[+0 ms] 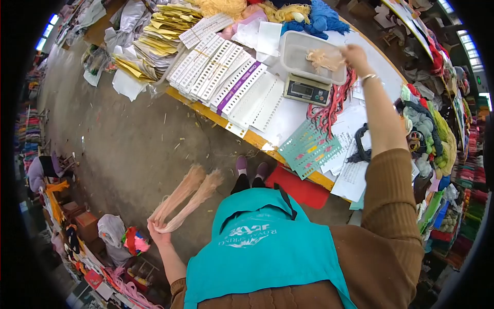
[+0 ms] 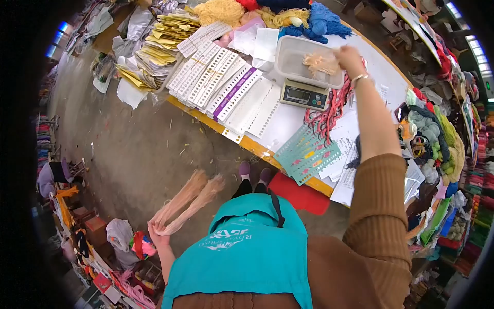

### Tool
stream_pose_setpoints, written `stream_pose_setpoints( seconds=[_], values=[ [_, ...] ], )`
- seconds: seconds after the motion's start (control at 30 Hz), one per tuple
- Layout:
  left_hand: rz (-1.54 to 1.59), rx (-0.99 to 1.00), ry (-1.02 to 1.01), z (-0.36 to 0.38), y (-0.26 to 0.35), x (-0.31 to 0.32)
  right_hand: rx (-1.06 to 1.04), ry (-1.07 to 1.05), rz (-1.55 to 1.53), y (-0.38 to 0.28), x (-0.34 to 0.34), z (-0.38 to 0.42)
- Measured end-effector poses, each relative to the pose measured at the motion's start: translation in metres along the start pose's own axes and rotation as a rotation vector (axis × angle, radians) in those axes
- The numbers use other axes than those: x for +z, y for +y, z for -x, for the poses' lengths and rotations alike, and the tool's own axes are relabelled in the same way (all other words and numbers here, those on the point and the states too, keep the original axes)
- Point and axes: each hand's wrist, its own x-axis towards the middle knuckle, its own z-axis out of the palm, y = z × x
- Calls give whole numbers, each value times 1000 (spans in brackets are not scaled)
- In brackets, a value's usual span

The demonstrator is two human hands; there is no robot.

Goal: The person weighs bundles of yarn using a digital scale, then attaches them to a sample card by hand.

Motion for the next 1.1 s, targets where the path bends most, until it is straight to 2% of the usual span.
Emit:
stream_pose_setpoints(
  seconds=[0.07, 0.13, 0.23, 0.3, 0.4, 0.47, 0.5, 0.7, 0.93, 1.1],
  values=[
    [34, -97, -119, 4, -12, 25, -217, 136, 406, 68, 44, -3],
    [48, -147, -253, 7, -24, 48, -148, 202, 475, 61, 68, 49],
    [42, -212, -396, 11, -37, 75, -208, 201, 509, 65, 89, 90],
    [30, -255, -494, 13, -43, 92, -264, 286, 460, 62, 94, 118],
    [11, -227, -364, 16, -54, 108, -254, 378, 392, 65, 92, 141],
    [-5, -232, -373, 18, -56, 119, -269, 467, 329, 69, 90, 147],
    [-13, -235, -377, 19, -57, 123, -171, 414, 322, 71, 87, 148],
    [76, -303, -621, 21, -62, 139, -288, 484, 414, 75, 78, 148],
    [46, -304, -674, 35, -55, 159, -418, 495, 556, 70, 80, 133],
    [54, -299, -711, 21, -52, 146, -400, 446, 597, 69, 86, 124]
  ],
)
